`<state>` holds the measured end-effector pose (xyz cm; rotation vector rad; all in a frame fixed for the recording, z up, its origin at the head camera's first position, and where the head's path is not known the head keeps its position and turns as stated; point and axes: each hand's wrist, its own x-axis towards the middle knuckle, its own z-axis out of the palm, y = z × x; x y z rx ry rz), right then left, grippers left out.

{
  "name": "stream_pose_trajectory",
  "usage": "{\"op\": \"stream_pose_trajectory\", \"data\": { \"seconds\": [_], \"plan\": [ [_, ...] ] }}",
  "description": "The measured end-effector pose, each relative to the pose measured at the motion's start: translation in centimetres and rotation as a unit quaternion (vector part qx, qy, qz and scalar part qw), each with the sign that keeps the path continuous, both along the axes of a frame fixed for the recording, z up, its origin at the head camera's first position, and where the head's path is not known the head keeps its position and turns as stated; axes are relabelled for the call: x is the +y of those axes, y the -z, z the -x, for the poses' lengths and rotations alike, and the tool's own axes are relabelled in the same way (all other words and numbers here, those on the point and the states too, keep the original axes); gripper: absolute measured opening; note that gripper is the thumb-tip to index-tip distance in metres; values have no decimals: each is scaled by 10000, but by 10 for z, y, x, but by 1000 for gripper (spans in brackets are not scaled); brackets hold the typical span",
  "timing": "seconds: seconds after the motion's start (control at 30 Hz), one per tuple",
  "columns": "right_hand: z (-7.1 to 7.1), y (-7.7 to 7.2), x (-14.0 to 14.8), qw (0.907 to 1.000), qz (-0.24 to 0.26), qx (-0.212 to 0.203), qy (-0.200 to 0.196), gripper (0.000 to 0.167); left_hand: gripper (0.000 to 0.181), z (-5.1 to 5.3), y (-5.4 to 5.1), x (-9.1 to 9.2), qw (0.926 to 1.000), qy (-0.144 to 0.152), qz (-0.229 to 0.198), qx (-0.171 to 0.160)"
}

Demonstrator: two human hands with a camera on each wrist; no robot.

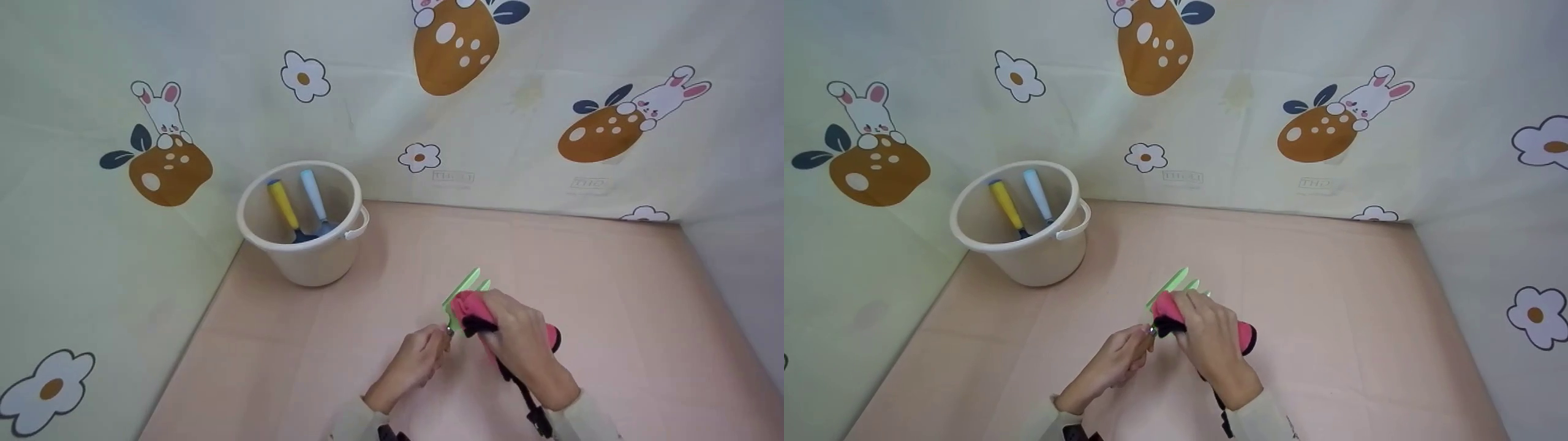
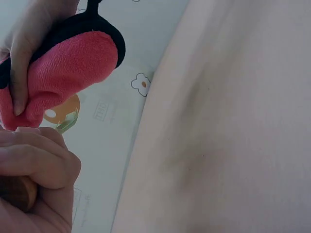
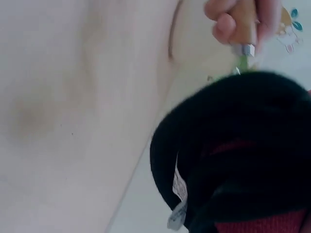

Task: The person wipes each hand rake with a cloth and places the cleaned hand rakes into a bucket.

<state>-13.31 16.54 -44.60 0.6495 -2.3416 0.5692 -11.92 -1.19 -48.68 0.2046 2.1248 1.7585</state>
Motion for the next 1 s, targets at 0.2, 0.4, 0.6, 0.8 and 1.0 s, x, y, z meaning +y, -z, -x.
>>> {"op": "stream_pose_trajectory", "data": {
  "seconds": [0.2,0.4,0.6,0.8,1.0],
  "plan": [
    [-4,5,-9,9991,-394,163,60,33,43,-1,-2,2,9999,83,-94,-29],
    [-2,9,-10,9994,-337,96,19,29,41,-4,-4,6,9999,70,-91,7],
    [0,11,-14,9984,-442,151,332,27,36,-3,-5,8,9992,290,134,245],
    [-1,9,-21,9953,-426,-55,872,28,34,-2,-3,10,9940,336,630,834],
    [2,7,-23,9918,-327,-358,1186,35,36,-1,-2,11,9895,201,857,1150]
  ]
}}
